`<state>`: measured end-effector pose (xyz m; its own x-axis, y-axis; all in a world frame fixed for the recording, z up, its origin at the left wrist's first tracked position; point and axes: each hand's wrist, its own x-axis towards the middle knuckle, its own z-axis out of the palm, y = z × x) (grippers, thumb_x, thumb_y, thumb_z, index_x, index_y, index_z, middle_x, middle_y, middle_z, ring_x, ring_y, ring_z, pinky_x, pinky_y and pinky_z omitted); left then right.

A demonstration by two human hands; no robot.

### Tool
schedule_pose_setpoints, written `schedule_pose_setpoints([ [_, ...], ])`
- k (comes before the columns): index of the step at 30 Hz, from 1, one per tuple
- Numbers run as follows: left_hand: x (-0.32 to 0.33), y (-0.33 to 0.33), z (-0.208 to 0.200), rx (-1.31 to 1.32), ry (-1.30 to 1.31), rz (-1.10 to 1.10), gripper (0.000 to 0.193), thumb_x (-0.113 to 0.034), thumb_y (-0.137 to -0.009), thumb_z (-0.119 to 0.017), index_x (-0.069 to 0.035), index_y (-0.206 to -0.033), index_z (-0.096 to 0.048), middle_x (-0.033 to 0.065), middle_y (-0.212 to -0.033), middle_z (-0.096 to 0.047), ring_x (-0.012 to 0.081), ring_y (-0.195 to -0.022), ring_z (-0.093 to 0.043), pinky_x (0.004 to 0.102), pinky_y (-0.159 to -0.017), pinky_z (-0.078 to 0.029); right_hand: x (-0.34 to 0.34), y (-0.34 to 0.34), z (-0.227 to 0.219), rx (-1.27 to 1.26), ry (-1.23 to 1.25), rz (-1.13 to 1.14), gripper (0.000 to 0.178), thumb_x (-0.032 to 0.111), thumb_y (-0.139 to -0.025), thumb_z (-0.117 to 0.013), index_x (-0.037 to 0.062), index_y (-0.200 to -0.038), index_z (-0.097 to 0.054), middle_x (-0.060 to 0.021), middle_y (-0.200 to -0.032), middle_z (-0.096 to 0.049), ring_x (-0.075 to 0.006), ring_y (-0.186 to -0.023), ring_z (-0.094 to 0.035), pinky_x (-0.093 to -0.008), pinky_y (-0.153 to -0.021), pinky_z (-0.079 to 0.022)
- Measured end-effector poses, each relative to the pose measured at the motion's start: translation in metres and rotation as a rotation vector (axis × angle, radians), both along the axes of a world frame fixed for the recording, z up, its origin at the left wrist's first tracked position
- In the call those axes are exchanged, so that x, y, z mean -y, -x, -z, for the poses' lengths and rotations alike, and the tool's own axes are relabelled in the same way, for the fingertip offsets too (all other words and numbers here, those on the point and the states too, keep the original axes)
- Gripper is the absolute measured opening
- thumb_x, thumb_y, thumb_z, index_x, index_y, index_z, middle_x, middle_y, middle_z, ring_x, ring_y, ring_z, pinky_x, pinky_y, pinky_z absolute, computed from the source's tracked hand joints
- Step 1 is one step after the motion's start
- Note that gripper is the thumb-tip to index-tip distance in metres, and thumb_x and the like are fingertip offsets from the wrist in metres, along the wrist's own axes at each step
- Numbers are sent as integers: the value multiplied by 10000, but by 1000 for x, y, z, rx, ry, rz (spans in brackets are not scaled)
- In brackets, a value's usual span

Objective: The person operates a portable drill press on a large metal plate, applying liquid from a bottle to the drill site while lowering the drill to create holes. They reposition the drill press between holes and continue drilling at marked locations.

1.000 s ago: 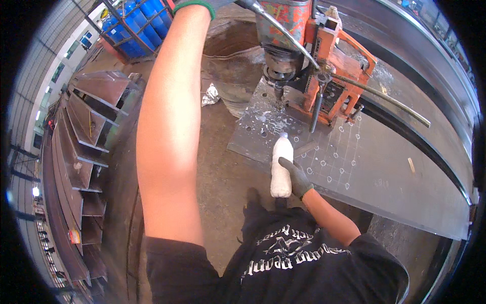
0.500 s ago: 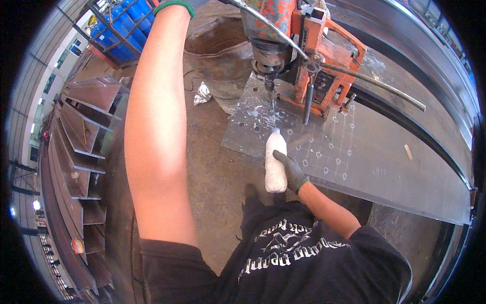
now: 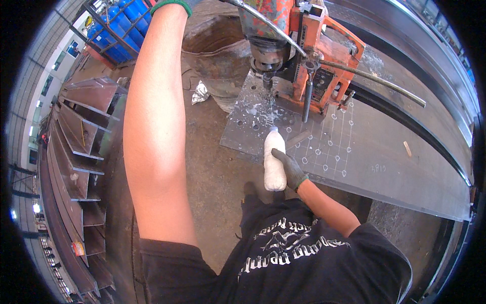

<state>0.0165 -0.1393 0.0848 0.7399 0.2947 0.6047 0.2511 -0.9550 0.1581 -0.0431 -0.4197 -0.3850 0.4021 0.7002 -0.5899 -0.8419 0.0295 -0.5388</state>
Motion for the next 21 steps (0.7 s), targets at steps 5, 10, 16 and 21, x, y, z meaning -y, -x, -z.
schedule_pose_setpoints([
  [5,7,7,0,13,-39,16,571,-570,-989,-589,-65,-899,-841,127,-791,-785,291,-826,-777,447,-866,-573,1,0,1,31,22,-15,558,368,-961,-796,-28,-1317,-626,-124,-1088,-726,-234,-887,-735,-395,-775,-618],
  [10,-1,2,1,11,46,23,573,-568,-984,-595,-62,-870,-837,135,-769,-778,288,-801,-775,431,-841,-572,0,3,-18,96,24,-25,600,363,-968,-787,-41,-1368,-593,-127,-1110,-720,-242,-915,-729,-397,-798,-615],
  [16,-3,5,4,33,0,65,556,-559,-979,-598,-69,-881,-841,130,-780,-783,284,-796,-775,424,-830,-574,-4,7,-14,269,-33,36,643,316,-979,-779,17,-1482,-512,-125,-1203,-687,-231,-995,-706,-395,-824,-611],
  [21,1,9,5,43,18,81,544,-556,-976,-598,-78,-893,-846,119,-817,-796,285,-828,-777,419,-843,-579,-4,6,-12,256,-50,49,625,298,-988,-769,18,-1485,-514,-121,-1198,-687,-228,-989,-706,-394,-822,-612],
])
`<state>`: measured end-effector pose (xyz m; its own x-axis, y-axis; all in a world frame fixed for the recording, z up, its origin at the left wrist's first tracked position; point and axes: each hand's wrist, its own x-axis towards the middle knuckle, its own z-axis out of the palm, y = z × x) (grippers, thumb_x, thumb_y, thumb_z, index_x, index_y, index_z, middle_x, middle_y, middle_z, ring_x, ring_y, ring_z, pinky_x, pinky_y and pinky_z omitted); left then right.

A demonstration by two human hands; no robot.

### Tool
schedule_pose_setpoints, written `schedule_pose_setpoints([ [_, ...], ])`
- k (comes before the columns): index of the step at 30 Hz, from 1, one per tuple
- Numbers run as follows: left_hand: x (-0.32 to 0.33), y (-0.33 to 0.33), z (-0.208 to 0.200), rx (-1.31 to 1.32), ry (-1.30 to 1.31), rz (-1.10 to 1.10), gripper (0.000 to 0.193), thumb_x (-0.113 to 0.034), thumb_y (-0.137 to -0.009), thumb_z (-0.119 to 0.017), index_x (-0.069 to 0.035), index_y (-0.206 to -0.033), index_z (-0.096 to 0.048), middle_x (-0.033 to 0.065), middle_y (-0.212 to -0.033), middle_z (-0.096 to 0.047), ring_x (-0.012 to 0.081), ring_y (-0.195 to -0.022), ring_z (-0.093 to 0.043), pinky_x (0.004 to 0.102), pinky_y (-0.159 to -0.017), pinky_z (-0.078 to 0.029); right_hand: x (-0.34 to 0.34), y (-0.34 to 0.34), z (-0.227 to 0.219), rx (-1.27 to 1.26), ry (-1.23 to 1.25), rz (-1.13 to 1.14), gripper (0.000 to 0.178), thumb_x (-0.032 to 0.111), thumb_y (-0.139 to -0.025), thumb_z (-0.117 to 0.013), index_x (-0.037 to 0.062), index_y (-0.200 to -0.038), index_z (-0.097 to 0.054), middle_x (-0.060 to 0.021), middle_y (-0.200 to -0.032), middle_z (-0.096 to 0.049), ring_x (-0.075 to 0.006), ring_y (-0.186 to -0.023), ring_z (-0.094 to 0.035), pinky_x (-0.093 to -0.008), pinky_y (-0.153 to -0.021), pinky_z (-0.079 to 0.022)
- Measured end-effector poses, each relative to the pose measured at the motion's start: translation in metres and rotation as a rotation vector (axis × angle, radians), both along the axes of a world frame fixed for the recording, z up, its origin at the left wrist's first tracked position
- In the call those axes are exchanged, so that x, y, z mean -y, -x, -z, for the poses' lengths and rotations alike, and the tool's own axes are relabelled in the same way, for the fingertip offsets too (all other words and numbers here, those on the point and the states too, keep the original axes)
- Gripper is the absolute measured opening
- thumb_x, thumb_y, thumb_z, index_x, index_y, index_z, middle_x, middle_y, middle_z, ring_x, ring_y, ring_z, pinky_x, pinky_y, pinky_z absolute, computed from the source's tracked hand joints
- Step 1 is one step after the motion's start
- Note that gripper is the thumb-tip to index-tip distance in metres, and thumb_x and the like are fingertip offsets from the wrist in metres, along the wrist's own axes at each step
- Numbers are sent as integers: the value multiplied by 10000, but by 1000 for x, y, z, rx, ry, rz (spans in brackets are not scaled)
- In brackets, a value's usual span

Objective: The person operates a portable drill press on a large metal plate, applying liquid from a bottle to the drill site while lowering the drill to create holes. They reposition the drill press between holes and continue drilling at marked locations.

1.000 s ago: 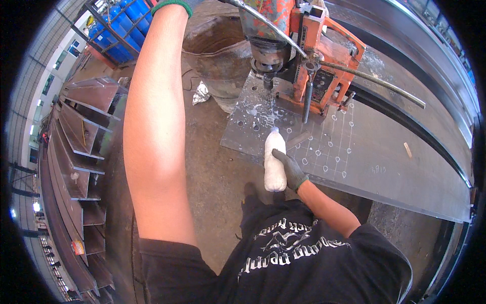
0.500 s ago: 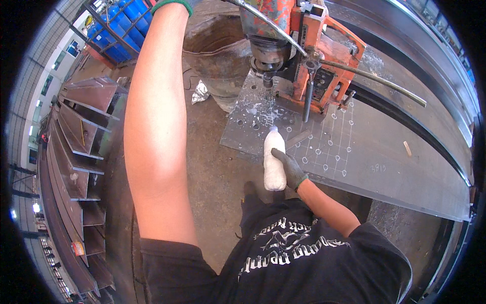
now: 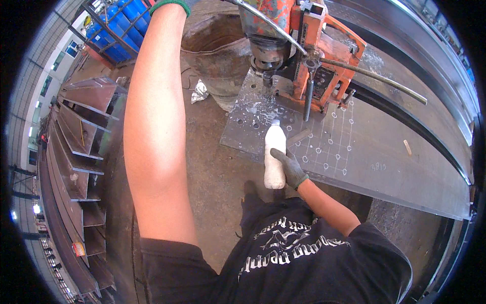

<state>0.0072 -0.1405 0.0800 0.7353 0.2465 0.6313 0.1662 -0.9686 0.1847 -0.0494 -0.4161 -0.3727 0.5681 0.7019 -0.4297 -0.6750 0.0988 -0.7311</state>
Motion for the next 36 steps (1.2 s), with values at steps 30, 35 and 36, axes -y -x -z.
schedule_pose_setpoints([
  [30,-12,-7,4,18,27,-100,495,-504,-984,-599,-91,-894,-856,110,-809,-799,283,-849,-780,414,-875,-582,4,-6,25,-170,66,-67,650,426,-966,-776,-41,-1376,-588,-137,-1133,-718,-241,-935,-733,-396,-808,-618],
  [35,-15,-8,5,32,96,-21,470,-457,-977,-641,-40,-893,-842,124,-819,-800,268,-817,-784,390,-826,-591,4,-5,12,-199,61,-57,621,399,-967,-786,-32,-1366,-583,-130,-1117,-717,-245,-910,-739,-402,-769,-629],
  [36,-15,-8,6,36,113,-17,474,-457,-979,-643,-34,-895,-841,126,-819,-800,263,-816,-785,387,-824,-591,3,-5,13,-200,59,-55,609,385,-969,-785,-28,-1369,-583,-128,-1113,-718,-246,-906,-738,-403,-770,-629],
])
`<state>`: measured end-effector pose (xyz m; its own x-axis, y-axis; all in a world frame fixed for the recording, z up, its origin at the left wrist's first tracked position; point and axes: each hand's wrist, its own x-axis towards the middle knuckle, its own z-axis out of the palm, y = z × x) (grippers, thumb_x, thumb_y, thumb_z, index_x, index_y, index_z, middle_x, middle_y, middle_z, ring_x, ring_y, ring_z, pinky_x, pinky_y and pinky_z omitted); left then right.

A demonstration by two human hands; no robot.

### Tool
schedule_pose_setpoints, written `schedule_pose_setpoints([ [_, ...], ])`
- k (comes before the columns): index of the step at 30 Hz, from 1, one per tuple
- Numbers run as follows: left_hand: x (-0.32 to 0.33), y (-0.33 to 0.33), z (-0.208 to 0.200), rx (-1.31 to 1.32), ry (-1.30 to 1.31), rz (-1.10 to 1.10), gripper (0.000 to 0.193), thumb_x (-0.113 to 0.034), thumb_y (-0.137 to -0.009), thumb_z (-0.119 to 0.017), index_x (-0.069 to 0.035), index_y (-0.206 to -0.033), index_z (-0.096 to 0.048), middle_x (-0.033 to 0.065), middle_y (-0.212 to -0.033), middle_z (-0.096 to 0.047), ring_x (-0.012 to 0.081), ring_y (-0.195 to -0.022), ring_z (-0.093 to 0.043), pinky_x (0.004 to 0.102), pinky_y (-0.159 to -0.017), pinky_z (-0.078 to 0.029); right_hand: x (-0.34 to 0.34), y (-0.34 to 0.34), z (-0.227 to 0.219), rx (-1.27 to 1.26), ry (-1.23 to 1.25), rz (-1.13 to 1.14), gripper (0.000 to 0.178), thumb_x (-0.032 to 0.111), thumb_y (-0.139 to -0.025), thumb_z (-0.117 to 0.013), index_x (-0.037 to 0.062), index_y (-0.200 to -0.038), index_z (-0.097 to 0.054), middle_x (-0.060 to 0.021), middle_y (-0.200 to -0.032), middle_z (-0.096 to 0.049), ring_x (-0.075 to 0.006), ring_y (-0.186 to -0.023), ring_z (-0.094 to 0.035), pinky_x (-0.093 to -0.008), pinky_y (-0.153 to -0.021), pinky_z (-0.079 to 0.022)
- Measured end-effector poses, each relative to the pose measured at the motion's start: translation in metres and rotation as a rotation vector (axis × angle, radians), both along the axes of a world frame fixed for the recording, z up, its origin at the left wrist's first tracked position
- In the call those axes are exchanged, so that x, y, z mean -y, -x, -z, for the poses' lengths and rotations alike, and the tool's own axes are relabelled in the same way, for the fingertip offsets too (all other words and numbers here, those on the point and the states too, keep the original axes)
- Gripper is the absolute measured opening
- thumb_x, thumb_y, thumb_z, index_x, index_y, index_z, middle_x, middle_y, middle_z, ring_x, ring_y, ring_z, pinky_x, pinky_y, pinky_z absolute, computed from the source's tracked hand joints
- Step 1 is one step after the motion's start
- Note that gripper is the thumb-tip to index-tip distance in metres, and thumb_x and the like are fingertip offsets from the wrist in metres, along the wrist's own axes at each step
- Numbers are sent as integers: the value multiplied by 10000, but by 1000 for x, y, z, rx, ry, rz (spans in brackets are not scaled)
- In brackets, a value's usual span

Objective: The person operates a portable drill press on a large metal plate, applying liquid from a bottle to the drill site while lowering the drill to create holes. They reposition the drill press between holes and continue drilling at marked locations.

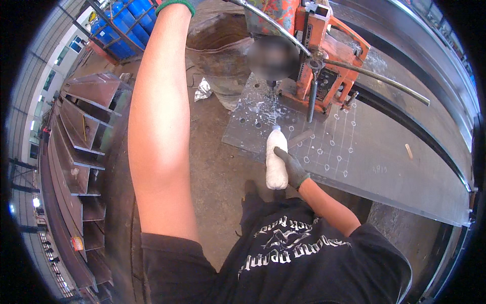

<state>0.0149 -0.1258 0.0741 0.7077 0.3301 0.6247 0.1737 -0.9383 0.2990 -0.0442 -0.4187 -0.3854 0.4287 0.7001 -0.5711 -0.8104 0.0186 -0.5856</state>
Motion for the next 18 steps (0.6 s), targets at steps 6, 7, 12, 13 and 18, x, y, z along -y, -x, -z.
schedule_pose_setpoints([
  [6,3,3,0,-9,26,10,489,-454,-995,-642,-12,-910,-834,130,-820,-800,249,-806,-788,379,-810,-594,0,3,-12,99,-57,32,559,301,-994,-766,15,-1429,-563,-113,-1160,-701,-227,-952,-718,-398,-808,-619],
  [7,4,3,0,-11,19,5,488,-451,-998,-642,-11,-911,-833,131,-819,-800,248,-804,-787,378,-807,-594,-1,4,-8,147,-71,54,560,290,-998,-762,22,-1444,-555,-109,-1177,-695,-220,-971,-712,-397,-818,-616],
  [12,4,2,2,0,65,-2,493,-451,-1008,-629,-15,-901,-833,130,-807,-794,248,-790,-783,378,-805,-593,0,1,-3,240,-147,82,608,255,-999,-761,14,-1485,-485,-126,-1197,-678,-254,-999,-713,-421,-836,-626],
  [13,7,3,1,-5,53,-16,494,-451,-1010,-626,-17,-898,-833,129,-806,-793,248,-787,-782,378,-804,-593,0,1,-2,236,-155,86,608,259,-1000,-761,15,-1484,-486,-126,-1195,-679,-253,-997,-713,-421,-835,-627],
  [18,4,4,1,-7,13,-13,497,-462,-1013,-613,-35,-897,-838,113,-799,-794,251,-790,-781,378,-817,-592,0,6,-10,163,-102,56,626,302,-993,-773,-3,-1467,-501,-126,-1181,-688,-247,-978,-719,-413,-813,-628],
])
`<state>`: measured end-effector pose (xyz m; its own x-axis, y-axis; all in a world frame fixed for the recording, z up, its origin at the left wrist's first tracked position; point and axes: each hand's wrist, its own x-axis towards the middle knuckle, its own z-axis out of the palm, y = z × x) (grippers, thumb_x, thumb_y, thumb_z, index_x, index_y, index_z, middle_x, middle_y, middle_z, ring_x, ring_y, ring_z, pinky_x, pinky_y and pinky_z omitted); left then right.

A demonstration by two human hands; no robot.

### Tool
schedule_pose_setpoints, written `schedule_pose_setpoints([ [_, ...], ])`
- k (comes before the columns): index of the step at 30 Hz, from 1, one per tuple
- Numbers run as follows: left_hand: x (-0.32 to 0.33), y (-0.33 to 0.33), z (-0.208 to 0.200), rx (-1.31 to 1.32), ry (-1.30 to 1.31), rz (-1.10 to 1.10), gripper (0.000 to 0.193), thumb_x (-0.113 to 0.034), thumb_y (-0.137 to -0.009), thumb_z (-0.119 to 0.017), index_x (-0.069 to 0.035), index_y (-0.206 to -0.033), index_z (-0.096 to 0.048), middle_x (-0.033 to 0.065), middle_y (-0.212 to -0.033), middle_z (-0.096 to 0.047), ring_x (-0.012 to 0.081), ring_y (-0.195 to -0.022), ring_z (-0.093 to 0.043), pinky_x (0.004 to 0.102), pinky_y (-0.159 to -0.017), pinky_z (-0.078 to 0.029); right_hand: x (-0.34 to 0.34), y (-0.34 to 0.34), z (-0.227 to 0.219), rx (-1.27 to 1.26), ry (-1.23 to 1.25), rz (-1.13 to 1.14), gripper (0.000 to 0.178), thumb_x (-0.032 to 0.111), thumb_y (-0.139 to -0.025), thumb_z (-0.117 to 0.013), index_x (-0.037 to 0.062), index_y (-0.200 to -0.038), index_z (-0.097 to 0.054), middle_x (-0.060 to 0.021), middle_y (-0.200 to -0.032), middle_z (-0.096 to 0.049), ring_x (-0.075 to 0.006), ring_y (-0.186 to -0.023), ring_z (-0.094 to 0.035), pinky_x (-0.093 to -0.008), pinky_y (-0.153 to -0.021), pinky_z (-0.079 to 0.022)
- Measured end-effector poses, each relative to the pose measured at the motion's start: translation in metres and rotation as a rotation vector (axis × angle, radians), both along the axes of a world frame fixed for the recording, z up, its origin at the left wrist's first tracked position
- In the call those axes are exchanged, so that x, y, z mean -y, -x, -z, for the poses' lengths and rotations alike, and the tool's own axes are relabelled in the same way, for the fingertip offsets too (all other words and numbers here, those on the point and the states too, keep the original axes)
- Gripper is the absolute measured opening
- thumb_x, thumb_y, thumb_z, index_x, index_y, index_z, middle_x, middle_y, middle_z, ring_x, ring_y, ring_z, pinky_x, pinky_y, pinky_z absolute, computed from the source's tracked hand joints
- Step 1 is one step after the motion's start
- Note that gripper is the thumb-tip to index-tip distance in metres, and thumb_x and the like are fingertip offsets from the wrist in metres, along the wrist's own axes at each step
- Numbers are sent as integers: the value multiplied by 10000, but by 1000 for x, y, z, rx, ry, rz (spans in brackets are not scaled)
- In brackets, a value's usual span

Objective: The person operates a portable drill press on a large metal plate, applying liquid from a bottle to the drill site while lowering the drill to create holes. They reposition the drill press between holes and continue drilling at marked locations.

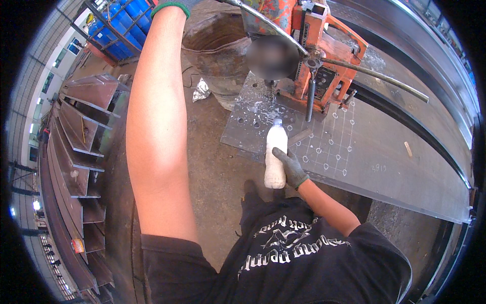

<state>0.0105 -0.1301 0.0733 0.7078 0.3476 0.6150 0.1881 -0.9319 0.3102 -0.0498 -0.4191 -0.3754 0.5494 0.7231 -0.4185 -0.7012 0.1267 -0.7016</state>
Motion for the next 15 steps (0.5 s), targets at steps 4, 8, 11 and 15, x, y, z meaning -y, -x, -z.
schedule_pose_setpoints([
  [4,-4,-3,1,5,-80,-20,499,-473,-1012,-606,-49,-899,-843,103,-797,-797,250,-807,-783,373,-841,-590,0,0,-1,-114,64,-41,645,377,-981,-775,-30,-1423,-540,-130,-1128,-702,-248,-919,-730,-407,-769,-626],
  [8,-4,-3,1,-7,-55,-17,492,-462,-1016,-613,-39,-908,-841,101,-802,-799,236,-787,-784,361,-825,-597,2,-2,3,-101,150,-70,685,460,-962,-776,-26,-1394,-558,-135,-1102,-705,-255,-894,-733,-418,-770,-626],
  [11,1,-2,1,-13,94,-2,471,-435,-1019,-631,-20,-923,-833,101,-805,-800,217,-756,-783,352,-786,-608,3,-3,7,-165,130,-57,676,463,-970,-761,-25,-1393,-560,-138,-1106,-705,-257,-895,-733,-421,-770,-625],
  [15,-1,-2,3,32,159,32,433,-387,-1017,-652,1,-932,-824,109,-809,-798,204,-731,-780,341,-745,-617,3,-4,9,-165,133,-80,671,458,-973,-756,-29,-1390,-560,-138,-1105,-705,-257,-895,-731,-420,-768,-623],
])
